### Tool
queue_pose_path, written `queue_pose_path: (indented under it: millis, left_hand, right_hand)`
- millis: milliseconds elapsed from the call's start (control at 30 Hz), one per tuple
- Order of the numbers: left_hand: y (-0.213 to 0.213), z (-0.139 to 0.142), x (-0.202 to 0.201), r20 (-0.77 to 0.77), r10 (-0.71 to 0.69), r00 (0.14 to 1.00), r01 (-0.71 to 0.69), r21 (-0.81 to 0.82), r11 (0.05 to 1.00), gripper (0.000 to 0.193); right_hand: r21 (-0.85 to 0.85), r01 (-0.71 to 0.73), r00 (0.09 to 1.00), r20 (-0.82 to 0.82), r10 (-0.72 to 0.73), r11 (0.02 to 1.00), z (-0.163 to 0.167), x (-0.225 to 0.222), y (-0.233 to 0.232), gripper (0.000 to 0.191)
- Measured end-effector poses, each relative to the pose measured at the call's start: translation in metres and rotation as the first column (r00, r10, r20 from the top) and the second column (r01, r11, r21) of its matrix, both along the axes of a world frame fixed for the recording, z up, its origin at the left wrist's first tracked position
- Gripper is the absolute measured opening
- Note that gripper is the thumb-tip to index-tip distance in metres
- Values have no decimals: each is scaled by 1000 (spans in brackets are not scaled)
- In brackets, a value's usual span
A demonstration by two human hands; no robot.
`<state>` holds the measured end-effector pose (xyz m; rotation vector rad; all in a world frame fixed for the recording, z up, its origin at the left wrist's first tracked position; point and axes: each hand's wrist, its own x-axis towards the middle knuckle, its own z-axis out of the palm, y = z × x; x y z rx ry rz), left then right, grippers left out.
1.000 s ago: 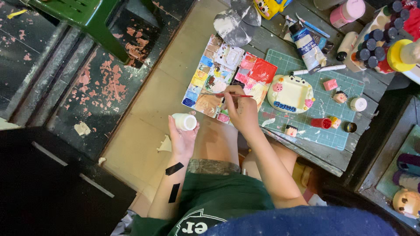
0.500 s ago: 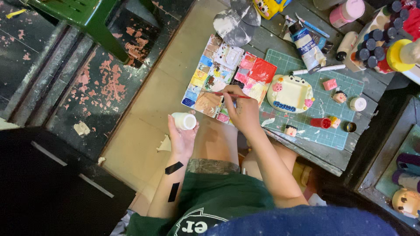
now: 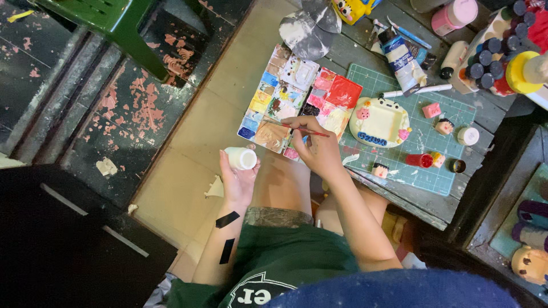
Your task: The person sits at a cluttered craft table painting small ceramic figurines with a paintbrush. They dip the brush into a multi-color paint palette, dab it on a sponge, apply paint to the figurines, dip the brush in a water cup, and handle paint bottles while turning the figurines to paint different sides.
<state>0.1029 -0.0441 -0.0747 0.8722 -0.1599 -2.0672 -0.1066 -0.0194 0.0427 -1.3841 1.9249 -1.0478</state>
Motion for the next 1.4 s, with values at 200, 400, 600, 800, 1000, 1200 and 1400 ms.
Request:
queue_pose_path:
  millis: [200,400,600,800,1000,1200,1400]
  left_hand:
    - [-1,1,-1,-3,7,1000,-7,3,1000,53]
    - [0,5,-1,12,7,1000,-7,-11,1000,54]
    - [-1,5,-1,-6,9,1000,-9,-6,1000,54]
    - [-1,5,0,23,13,1000,-13,7,1000,54]
    - [-3,3,-1,12,18,1000,-18,3,1000,54]
    - [-6,3,-1,35,31,999,-30,-6,1000,54]
    - [-6,-3,-1,33,23,999,-24,15,1000,55]
  right_hand:
    - [-66,5,999,-41,-7,998,2,3,4,16]
    - [-52,-1,993,-120,-5,999,0,1,0,12]
    - [-58,60,993,-102,-66,997,-9,2,1,10]
    - [-81,242,963,144,-228,967,-24,-2,-6,10]
    - [-120,267,935,274,-227,956,-31,-4,-9,9]
    - [-137,299,895,385,-227,944,-35,-4,-14,9]
    - [-69,318,893,357,-274,945,-39,-5,-18,9]
